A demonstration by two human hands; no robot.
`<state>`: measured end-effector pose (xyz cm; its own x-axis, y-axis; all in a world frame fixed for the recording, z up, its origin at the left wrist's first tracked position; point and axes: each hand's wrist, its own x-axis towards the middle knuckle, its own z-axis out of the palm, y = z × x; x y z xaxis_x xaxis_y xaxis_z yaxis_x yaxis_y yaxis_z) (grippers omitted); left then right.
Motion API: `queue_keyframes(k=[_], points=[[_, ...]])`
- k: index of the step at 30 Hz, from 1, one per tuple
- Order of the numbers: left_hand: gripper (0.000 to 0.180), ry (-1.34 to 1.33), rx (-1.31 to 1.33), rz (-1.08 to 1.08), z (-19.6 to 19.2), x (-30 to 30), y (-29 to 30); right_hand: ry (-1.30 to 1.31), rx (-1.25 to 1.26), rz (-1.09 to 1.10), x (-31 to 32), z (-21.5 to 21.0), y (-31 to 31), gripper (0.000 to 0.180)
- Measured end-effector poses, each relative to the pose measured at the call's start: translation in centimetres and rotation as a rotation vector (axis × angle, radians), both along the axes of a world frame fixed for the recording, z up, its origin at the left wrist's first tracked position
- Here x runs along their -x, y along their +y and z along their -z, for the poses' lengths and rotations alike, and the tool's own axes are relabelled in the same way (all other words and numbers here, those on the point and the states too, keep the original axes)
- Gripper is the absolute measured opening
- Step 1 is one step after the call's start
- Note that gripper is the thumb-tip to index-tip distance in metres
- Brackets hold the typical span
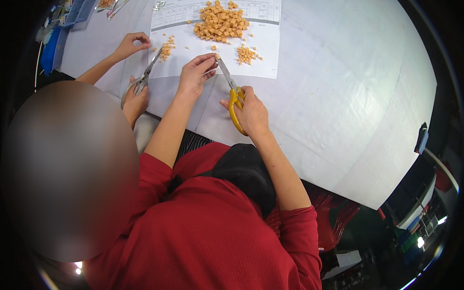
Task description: The person opens a sealed snack packet, pours the contents onto a sheet of paper, and then uses scissors to cut the snack pieces into smaller bits. Another person at the same table performs the same cutting task simultaneously.
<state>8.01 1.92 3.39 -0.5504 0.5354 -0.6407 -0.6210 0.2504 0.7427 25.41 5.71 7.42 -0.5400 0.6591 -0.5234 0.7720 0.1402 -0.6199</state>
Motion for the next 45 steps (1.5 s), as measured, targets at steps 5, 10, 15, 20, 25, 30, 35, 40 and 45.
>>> queue_keyframes(k=[5, 10, 15, 20, 25, 30, 35, 40, 45], points=[[0.015, -0.008, -0.006, -0.006, 0.8, -0.2, 0.1, -0.022, -0.040, -0.006, -0.1, 0.2, 0.2, 0.069], [0.018, -0.078, 0.103, 0.006, 1.6, -1.0, 0.5, -0.069, 0.003, 0.013, -0.1, 1.4, 0.2, 0.068], [0.017, -0.092, 0.126, -0.020, 2.1, -1.1, 0.8, -0.113, 0.050, 0.014, 0.0, 1.4, 0.6, 0.069], [0.020, -0.088, 0.066, -0.028, 2.2, -0.2, 0.7, -0.072, 0.033, 0.040, -0.4, 1.3, 0.8, 0.071], [0.024, 0.037, 0.061, 0.119, 1.9, 0.6, 0.9, -0.066, 0.036, 0.010, -0.5, 1.2, 0.6, 0.071], [0.022, 0.238, 0.072, 0.233, 1.6, 0.8, 1.5, -0.059, 0.005, 0.001, -0.6, 1.0, 1.0, 0.069], [0.025, 0.418, 0.094, 0.308, 2.1, 0.7, 2.2, -0.098, 0.010, 0.040, -0.6, 1.1, 1.3, 0.069], [0.018, 0.965, 0.147, 0.542, 3.2, -0.6, 2.5, -0.121, 0.022, 0.159, -1.4, 1.6, 2.2, 0.069], [0.013, 1.223, 0.190, 0.597, 4.1, -1.7, 3.1, -0.113, 0.034, 0.183, -1.9, 0.8, 2.0, 0.071]])
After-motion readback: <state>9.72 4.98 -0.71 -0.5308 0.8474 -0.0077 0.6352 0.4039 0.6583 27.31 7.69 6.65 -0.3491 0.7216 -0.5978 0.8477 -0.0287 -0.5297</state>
